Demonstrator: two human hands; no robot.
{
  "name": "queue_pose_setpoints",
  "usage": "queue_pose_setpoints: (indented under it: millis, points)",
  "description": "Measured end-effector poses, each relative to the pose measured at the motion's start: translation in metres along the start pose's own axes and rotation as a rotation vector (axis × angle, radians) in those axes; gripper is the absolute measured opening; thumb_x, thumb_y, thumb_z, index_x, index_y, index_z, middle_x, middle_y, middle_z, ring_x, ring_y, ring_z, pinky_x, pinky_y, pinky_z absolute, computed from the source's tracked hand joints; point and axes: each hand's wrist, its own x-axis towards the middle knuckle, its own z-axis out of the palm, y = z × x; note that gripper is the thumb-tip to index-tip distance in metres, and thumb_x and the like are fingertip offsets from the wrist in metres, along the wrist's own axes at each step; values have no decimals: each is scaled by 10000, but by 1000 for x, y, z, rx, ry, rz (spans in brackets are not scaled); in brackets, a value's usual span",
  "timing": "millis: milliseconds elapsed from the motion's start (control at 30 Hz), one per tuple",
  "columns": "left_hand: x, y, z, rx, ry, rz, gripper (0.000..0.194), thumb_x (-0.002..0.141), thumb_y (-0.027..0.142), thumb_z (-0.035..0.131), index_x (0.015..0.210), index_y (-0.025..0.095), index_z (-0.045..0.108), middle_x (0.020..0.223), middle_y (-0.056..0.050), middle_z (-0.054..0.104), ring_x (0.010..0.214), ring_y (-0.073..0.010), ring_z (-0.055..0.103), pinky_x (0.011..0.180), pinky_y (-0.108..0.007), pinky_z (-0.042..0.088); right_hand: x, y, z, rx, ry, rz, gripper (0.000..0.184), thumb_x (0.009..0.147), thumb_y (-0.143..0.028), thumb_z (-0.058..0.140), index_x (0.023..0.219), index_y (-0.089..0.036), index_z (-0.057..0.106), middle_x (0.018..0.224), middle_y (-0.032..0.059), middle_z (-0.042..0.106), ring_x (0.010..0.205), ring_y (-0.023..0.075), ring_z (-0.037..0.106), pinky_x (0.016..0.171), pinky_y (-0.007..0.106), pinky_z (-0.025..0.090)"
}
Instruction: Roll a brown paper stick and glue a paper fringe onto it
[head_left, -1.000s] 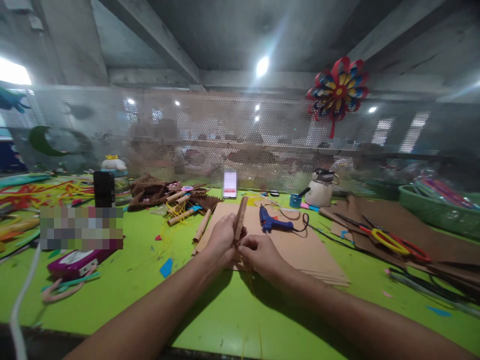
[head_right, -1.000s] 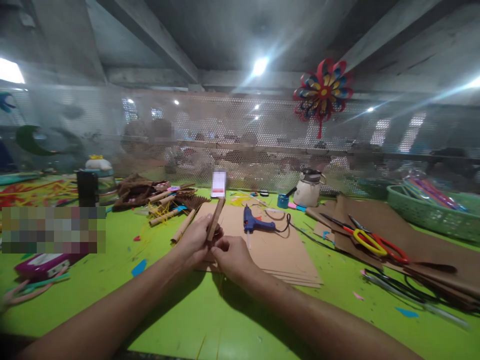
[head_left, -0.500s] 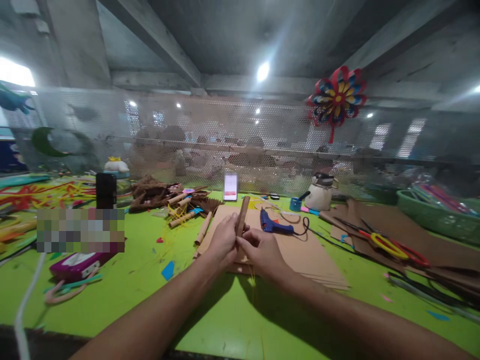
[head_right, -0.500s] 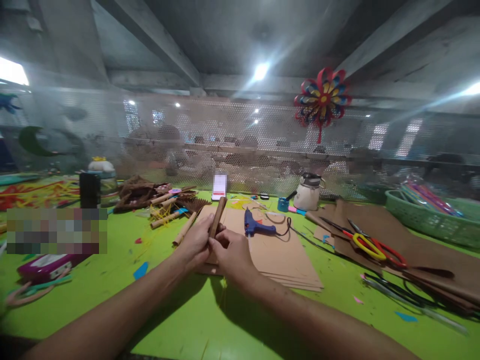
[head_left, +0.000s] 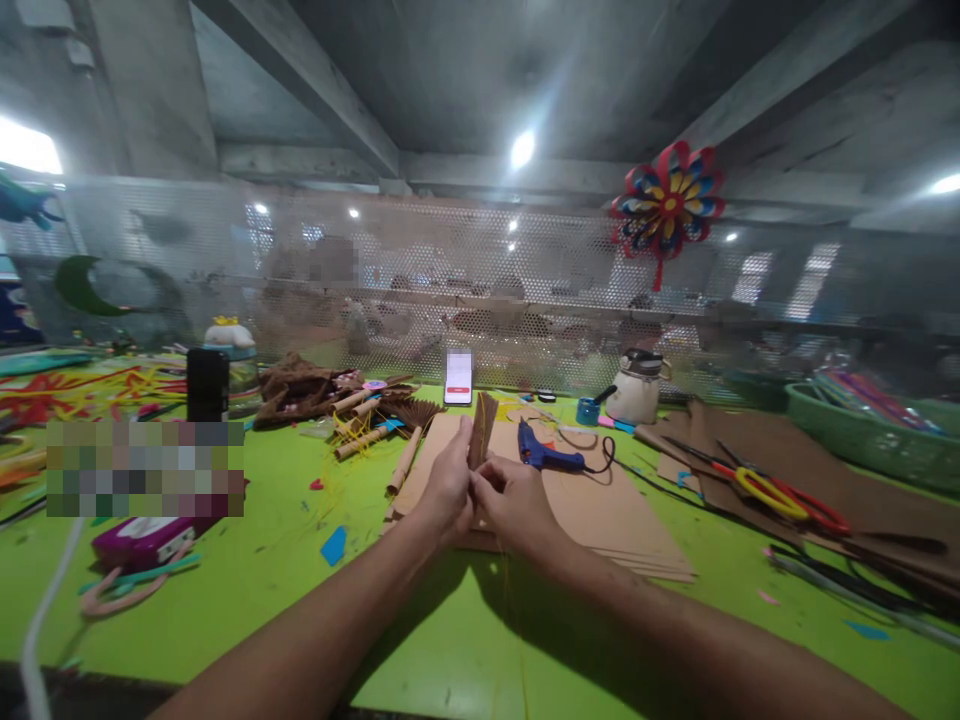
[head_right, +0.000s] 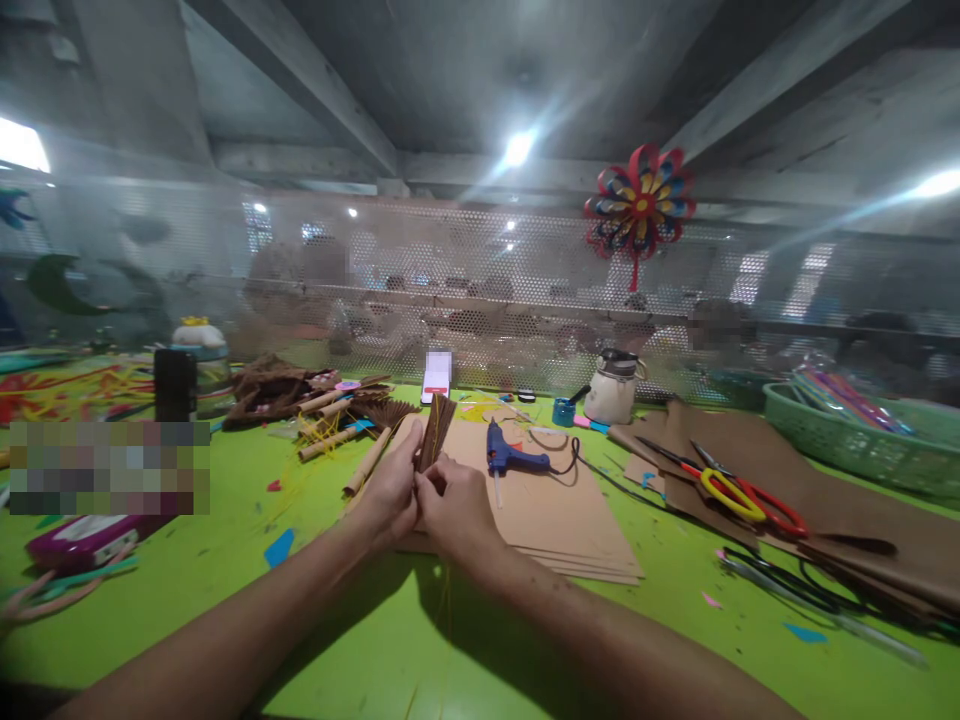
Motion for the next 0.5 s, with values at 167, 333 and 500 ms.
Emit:
queue_pose_setpoints:
  millis: [167,333,500]
  points:
    - [3,-1,-4,118,-44,116,291,612,401,677,618,156,520,525,50,493,520,-100,485,536,-221,386,2,0,-2,-16,3,20,157,725,-188,500,583,-149,557,558,5,578,531,110,490,521,209,354]
    - [10,-6,-10,141,-32,112,161,607,269,570,532,154,487,485,51,457,477,-87,429,488,-217,350,4,-3,-3,-10,31,37,164,713,-207,528,564,-146,559,533,-1,564,520,106,486,514,205,355]
    - [15,-6,-14,73,-15,38,146,610,233,465,496,146,494,466,14,487,457,-101,441,464,-223,355,0,-2,-6,55,31,34,193,722,-266,553,577,-140,574,529,-2,561,504,102,470,500,203,361]
